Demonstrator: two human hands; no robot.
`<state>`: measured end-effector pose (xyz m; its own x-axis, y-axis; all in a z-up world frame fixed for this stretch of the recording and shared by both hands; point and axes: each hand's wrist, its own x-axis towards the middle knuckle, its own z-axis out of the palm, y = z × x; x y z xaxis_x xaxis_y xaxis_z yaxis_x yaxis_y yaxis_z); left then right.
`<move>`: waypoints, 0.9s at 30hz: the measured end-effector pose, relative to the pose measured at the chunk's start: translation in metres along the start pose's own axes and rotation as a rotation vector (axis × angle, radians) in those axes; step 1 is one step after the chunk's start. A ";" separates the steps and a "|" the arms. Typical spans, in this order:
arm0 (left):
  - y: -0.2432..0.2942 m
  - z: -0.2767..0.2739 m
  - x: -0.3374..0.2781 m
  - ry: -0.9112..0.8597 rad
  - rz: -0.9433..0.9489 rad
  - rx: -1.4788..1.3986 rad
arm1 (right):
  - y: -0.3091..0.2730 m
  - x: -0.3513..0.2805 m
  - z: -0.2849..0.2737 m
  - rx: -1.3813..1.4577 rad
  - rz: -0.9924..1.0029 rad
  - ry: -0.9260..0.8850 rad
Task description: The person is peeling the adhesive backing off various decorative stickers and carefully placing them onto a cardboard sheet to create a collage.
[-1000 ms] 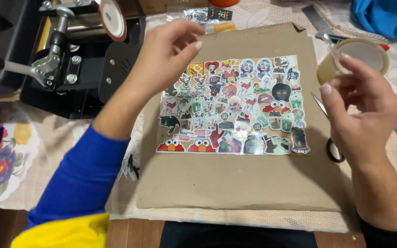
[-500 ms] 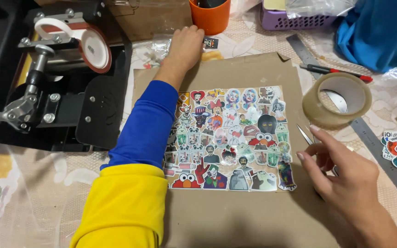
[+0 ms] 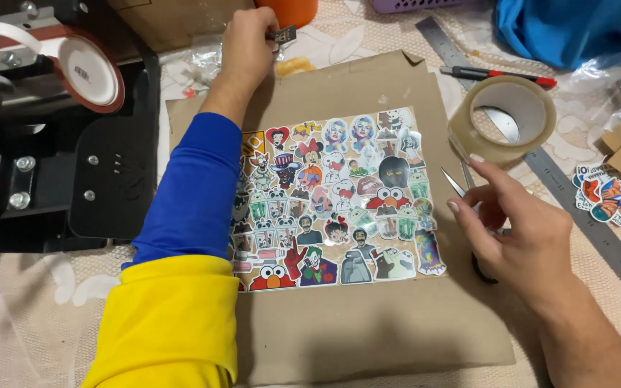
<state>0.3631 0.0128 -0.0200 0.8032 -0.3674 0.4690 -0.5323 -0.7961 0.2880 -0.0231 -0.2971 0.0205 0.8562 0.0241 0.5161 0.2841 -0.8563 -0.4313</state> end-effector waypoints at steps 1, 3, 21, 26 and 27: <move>0.004 -0.005 0.000 0.007 0.001 0.004 | 0.002 0.000 0.001 0.001 -0.006 0.005; 0.012 -0.016 -0.002 0.140 -0.046 -0.283 | 0.004 0.000 0.003 0.019 0.031 0.004; 0.232 -0.111 -0.312 -0.284 -0.957 -1.569 | -0.070 -0.024 0.056 1.189 0.481 -0.475; 0.220 -0.129 -0.318 -0.076 -0.946 -1.466 | -0.062 -0.009 0.051 1.181 0.533 -0.355; 0.215 -0.137 -0.320 0.039 -0.974 -1.427 | -0.057 -0.007 0.049 1.142 0.538 -0.297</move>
<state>-0.0454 0.0251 0.0065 0.9534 -0.0198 -0.3011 0.2907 0.3268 0.8992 -0.0237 -0.2232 0.0050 0.9978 0.0552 -0.0379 -0.0446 0.1240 -0.9913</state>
